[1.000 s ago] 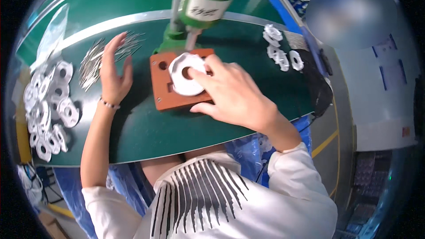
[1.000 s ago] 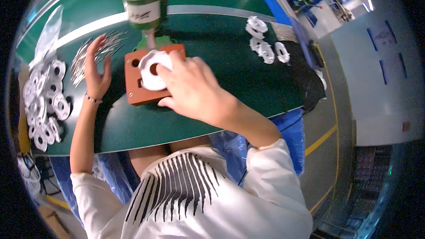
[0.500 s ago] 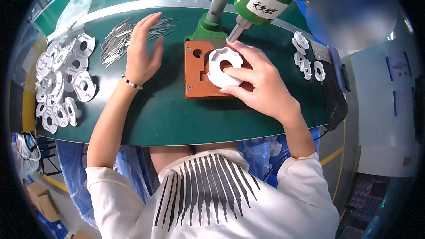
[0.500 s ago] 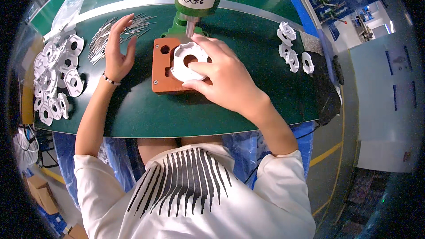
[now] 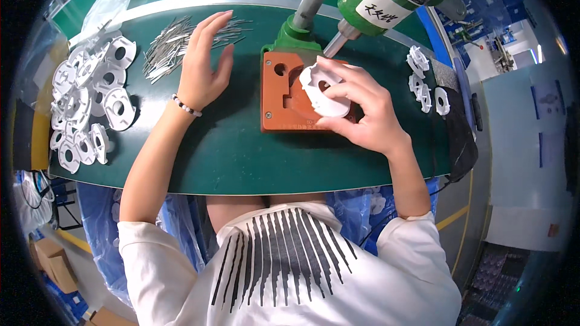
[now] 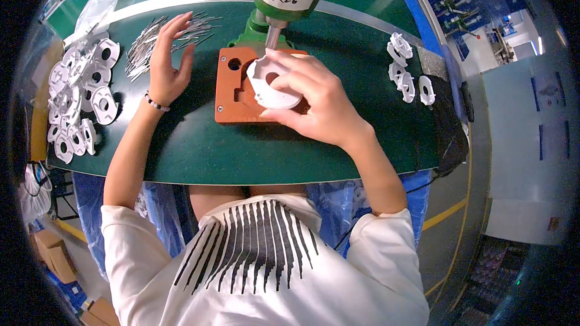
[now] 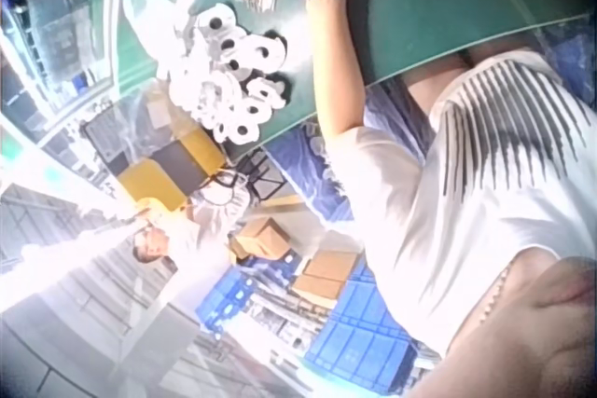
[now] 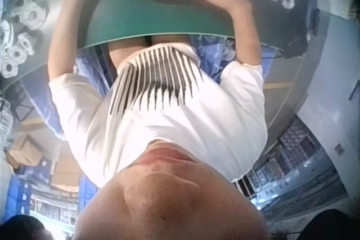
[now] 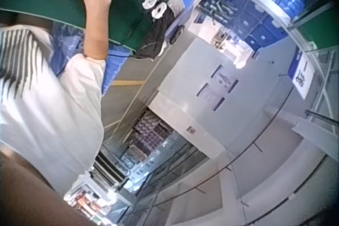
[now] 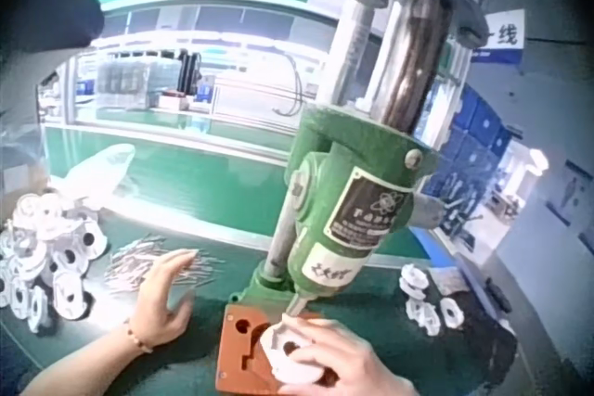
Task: Using a manual press to insert metal pins into plastic parts.
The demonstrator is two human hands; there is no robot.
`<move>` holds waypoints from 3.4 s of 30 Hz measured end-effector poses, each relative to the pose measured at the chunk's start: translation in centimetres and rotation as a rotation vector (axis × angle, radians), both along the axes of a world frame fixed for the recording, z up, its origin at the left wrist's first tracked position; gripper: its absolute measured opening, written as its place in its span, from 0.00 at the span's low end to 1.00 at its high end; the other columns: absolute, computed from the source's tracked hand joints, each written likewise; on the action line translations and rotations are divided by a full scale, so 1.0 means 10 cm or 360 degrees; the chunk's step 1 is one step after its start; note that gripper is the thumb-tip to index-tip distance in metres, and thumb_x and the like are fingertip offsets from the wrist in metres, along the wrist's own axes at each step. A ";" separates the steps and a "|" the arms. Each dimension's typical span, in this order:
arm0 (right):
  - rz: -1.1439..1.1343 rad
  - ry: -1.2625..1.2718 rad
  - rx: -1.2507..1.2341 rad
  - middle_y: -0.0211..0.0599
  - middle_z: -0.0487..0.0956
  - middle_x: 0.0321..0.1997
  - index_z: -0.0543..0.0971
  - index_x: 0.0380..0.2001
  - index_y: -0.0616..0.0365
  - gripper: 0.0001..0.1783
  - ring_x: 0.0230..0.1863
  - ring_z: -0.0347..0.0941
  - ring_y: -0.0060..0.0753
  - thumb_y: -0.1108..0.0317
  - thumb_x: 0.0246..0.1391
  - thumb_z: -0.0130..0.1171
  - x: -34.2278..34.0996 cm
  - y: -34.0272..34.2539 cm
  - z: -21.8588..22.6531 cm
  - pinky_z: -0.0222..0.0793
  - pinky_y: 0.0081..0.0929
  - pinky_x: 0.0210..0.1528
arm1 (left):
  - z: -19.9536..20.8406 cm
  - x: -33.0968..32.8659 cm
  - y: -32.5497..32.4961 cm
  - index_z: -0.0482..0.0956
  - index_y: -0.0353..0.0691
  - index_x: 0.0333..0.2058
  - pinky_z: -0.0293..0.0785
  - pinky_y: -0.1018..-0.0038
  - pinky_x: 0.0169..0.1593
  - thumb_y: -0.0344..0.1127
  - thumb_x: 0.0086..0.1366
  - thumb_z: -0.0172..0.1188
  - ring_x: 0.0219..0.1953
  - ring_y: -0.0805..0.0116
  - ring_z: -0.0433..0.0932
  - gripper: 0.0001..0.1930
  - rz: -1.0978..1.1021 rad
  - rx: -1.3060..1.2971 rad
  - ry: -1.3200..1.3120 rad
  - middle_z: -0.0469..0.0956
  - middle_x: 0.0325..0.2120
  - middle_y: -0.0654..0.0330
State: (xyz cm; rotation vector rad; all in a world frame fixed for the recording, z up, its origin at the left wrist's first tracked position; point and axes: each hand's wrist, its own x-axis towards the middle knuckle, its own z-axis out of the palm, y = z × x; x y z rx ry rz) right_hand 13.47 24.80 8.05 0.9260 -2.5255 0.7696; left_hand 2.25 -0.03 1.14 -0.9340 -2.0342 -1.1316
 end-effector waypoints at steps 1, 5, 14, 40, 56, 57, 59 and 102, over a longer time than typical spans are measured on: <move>-0.0013 -0.0157 -0.0226 0.45 0.72 0.51 0.75 0.28 0.60 0.15 0.43 0.72 0.40 0.65 0.38 0.67 0.01 0.02 0.00 0.68 0.30 0.44 | 0.00 0.00 0.01 0.64 0.37 0.52 0.66 0.71 0.49 0.18 0.54 0.52 0.49 0.60 0.71 0.25 -0.0008 -0.0017 0.0008 0.67 0.50 0.51; -0.0125 -0.0350 -0.0735 0.43 0.78 0.40 0.77 0.33 0.63 0.09 0.34 0.76 0.26 0.71 0.49 0.58 -0.05 0.02 -0.14 0.70 0.19 0.33 | 0.00 0.00 0.01 0.64 0.38 0.52 0.67 0.71 0.48 0.19 0.54 0.52 0.49 0.60 0.71 0.25 -0.0017 -0.0019 0.0005 0.67 0.50 0.51; -0.0093 -0.0565 -0.0713 0.31 0.76 0.22 0.79 0.28 0.67 0.07 0.22 0.67 0.14 0.73 0.49 0.58 -0.46 0.02 -0.08 0.62 0.15 0.24 | 0.02 0.02 0.02 0.65 0.39 0.52 0.68 0.70 0.46 0.19 0.51 0.53 0.45 0.60 0.71 0.27 -0.0026 0.0056 -0.0038 0.69 0.47 0.52; -0.0810 -0.0451 -0.0329 0.33 0.75 0.16 0.73 0.39 0.57 0.18 0.14 0.67 0.22 0.74 0.40 0.58 -0.17 0.16 -0.03 0.62 0.22 0.18 | 0.02 0.02 0.01 0.63 0.39 0.53 0.68 0.70 0.47 0.20 0.55 0.52 0.48 0.60 0.71 0.25 -0.0064 0.0002 -0.0089 0.67 0.50 0.51; -0.0234 -0.0161 0.0204 0.40 0.73 0.40 0.75 0.27 0.60 0.11 0.41 0.69 0.44 0.69 0.39 0.63 0.03 -0.06 0.11 0.67 0.33 0.43 | 0.04 0.03 -0.01 0.63 0.38 0.53 0.69 0.70 0.47 0.19 0.54 0.52 0.48 0.61 0.71 0.26 -0.0043 0.0005 -0.0062 0.66 0.50 0.51; -0.0239 -0.0081 0.0286 0.41 0.72 0.36 0.75 0.26 0.61 0.11 0.38 0.69 0.43 0.68 0.38 0.63 0.05 -0.13 0.11 0.67 0.33 0.40 | 0.02 0.02 -0.02 0.63 0.38 0.53 0.69 0.70 0.47 0.19 0.54 0.52 0.48 0.61 0.71 0.26 -0.0038 0.0003 -0.0065 0.66 0.50 0.51; -0.0248 0.0065 0.0399 0.43 0.73 0.29 0.74 0.24 0.62 0.14 0.32 0.71 0.40 0.65 0.36 0.66 0.06 -0.23 0.11 0.69 0.32 0.35 | 0.01 0.01 -0.01 0.63 0.38 0.53 0.69 0.70 0.47 0.19 0.54 0.52 0.48 0.61 0.71 0.26 -0.0040 0.0004 -0.0063 0.66 0.50 0.51; 0.0144 0.0111 0.0132 0.43 0.74 0.50 0.75 0.41 0.59 0.35 0.57 0.64 0.49 0.37 0.43 0.55 -0.02 0.04 -0.28 0.45 0.51 0.62 | -0.10 -0.33 0.29 0.77 0.46 0.26 0.51 0.52 0.56 0.36 0.49 0.61 0.56 0.56 0.60 0.05 0.0828 -0.1070 -0.0236 0.66 0.50 0.56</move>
